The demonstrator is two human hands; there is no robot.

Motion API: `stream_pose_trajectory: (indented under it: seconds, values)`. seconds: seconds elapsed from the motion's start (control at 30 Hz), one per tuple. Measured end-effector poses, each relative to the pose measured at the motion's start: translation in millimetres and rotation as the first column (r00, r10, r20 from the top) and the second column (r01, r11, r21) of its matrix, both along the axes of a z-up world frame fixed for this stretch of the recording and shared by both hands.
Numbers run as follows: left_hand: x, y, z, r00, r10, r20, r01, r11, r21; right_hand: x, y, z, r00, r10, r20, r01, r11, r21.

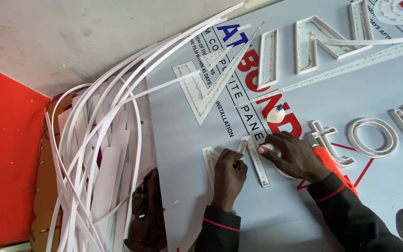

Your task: The person assembles a white LED letter 'M' on a workbench. They apply glue to the letter's edges and attach a flexible LED strip, then use a utility knife to trim the strip and a small tool to adjust the components.

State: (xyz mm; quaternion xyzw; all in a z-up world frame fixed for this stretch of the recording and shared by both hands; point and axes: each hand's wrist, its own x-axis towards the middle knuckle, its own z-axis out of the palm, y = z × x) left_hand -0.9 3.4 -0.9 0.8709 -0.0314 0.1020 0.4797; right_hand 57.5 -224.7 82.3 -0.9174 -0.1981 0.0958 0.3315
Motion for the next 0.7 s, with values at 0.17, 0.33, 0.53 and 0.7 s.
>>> stream_pose_trajectory:
  seconds: [0.17,0.33,0.53,0.7]
  values:
    - [-2,-1,-2,1.0,0.007,-0.019,-0.007,1.0,-0.009,7,13,-24,0.989,-0.002,0.149,0.026,0.987,-0.157]
    - [-1,-1,-5,0.999,-0.006,-0.031,0.005,1.0,-0.025,5,19,-19,0.991,-0.059,0.117,0.068,0.995,-0.073]
    - [-1,-3,4,1.0,0.01,0.021,-0.009,1.0,-0.023,10,19,-35,0.966,-0.011,0.259,0.051,0.988,-0.148]
    - [-3,-2,0,1.0,0.005,0.03,-0.004,1.0,-0.021,7,8,-19,0.975,-0.103,0.199,0.108,0.994,-0.012]
